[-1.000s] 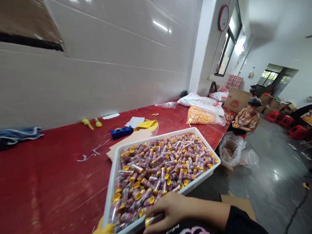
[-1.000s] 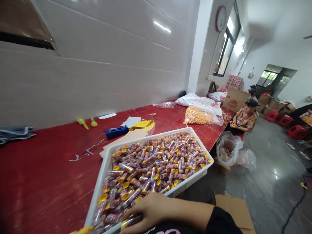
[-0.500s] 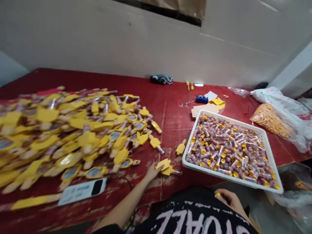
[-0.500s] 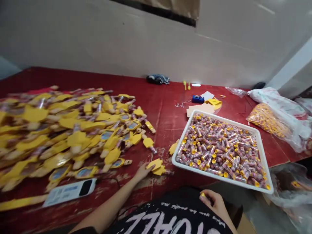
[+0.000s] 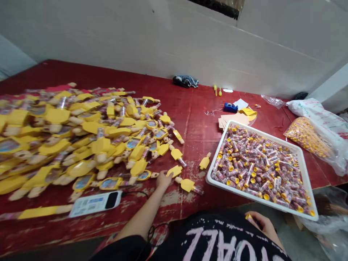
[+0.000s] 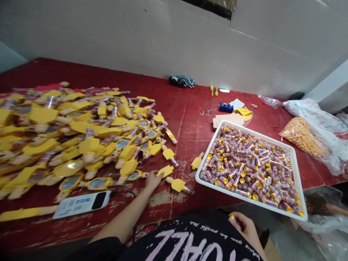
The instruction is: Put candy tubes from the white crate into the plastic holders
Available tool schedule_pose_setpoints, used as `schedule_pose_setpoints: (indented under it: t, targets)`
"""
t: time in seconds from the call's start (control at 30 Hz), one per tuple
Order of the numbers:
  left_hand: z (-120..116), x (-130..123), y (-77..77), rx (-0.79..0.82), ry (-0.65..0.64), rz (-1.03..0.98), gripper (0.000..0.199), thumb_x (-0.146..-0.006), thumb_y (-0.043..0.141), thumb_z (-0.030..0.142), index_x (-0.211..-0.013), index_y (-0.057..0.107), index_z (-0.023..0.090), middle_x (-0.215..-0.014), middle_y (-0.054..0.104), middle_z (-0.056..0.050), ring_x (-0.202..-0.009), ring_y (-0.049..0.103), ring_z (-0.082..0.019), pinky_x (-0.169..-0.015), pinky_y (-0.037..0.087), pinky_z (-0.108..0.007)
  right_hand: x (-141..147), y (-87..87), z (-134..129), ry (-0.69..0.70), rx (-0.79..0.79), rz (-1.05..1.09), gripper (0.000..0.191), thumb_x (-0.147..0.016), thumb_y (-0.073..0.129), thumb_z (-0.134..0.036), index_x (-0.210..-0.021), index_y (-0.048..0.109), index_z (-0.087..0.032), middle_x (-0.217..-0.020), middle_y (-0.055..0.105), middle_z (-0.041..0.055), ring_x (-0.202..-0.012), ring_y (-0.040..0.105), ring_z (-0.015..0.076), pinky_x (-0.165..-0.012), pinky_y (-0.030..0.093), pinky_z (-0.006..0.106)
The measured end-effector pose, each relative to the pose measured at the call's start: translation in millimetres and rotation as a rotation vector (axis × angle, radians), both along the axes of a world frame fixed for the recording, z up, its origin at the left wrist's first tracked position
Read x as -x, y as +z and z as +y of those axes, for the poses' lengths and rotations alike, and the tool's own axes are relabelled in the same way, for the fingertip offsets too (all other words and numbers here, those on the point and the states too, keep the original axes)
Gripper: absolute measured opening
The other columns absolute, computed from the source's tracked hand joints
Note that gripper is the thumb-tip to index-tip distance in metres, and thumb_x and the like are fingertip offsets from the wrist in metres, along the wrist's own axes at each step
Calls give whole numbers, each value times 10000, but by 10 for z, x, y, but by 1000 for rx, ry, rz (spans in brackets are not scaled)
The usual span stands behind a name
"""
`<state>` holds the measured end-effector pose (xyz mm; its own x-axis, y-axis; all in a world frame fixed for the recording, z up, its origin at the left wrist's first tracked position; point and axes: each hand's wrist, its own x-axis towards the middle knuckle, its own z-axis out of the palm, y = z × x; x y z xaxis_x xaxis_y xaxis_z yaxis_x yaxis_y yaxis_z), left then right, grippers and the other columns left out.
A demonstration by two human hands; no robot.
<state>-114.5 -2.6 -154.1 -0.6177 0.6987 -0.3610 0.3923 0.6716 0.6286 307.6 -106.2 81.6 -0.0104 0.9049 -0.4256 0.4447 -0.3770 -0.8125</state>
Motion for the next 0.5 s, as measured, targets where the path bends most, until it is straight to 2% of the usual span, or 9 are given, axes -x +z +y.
schedule_pose_setpoints:
  t: [0.07, 0.13, 0.2, 0.27, 0.33, 0.4, 0.5]
  targets:
    - [-26, -65, 131, -1, -189, 112, 495, -835, 566, 363, -1252, 436, 130, -1318, 420, -157, -1213, 404, -319, -998, 326, -573, -13, -29, -3, -7, 10, 11, 534, -712, 575, -638, -853, 678, -133, -761, 659, 81, -745, 590, 223, -687, 462, 303]
    - [-57, -220, 244, -56, -522, 154, 606, -764, 639, 400, -1287, 436, 172, -1418, 332, -129, -1309, 278, -325, -1082, 200, -553, -14, -63, -7, -8, 23, 20, 537, -713, 571, -640, -859, 671, -133, -764, 651, 80, -738, 584, 219, -675, 456, 300]
    - [-76, -403, 309, -87, -886, 136, 706, -623, 758, 383, -1259, 495, 223, -1423, 363, -82, -1322, 269, -304, -1119, 141, -499, 2, -93, -15, -10, 31, 27, 541, -710, 569, -646, -862, 664, -135, -771, 649, 81, -739, 579, 220, -674, 450, 304]
    - [-75, -548, 332, -58, -1108, 135, 704, -569, 795, 334, -1216, 541, 225, -1370, 437, -80, -1288, 326, -306, -1114, 133, -516, 25, -114, -28, -13, 35, 31, 557, -703, 562, -661, -870, 659, -139, -776, 650, 84, -742, 579, 227, -675, 448, 312]
    - [-64, -623, 347, 4, -1171, 170, 602, -640, 751, 305, -1194, 551, 181, -1290, 496, -110, -1220, 403, -313, -1074, 189, -562, 45, -122, -43, -23, 44, 29, 577, -701, 549, -678, -877, 657, -140, -770, 649, 86, -734, 581, 232, -665, 446, 319]
    - [-66, -635, 393, 48, -1162, 196, 542, -717, 691, 310, -1213, 525, 167, -1241, 515, -119, -1128, 478, -291, -1013, 299, -550, 52, -119, -55, -54, 25, 15, 594, -689, 556, -687, -888, 655, -136, -781, 651, 90, -742, 583, 239, -676, 447, 326]
    - [-112, -563, 529, 54, -1100, 187, 619, -718, 682, 379, -1266, 471, 180, -1224, 515, -120, -1017, 542, -260, -905, 422, -481, 47, -113, -56, -61, -49, -51, 545, -653, 610, -669, -781, 629, -139, -690, 601, 58, -675, 540, 210, -644, 426, 311]
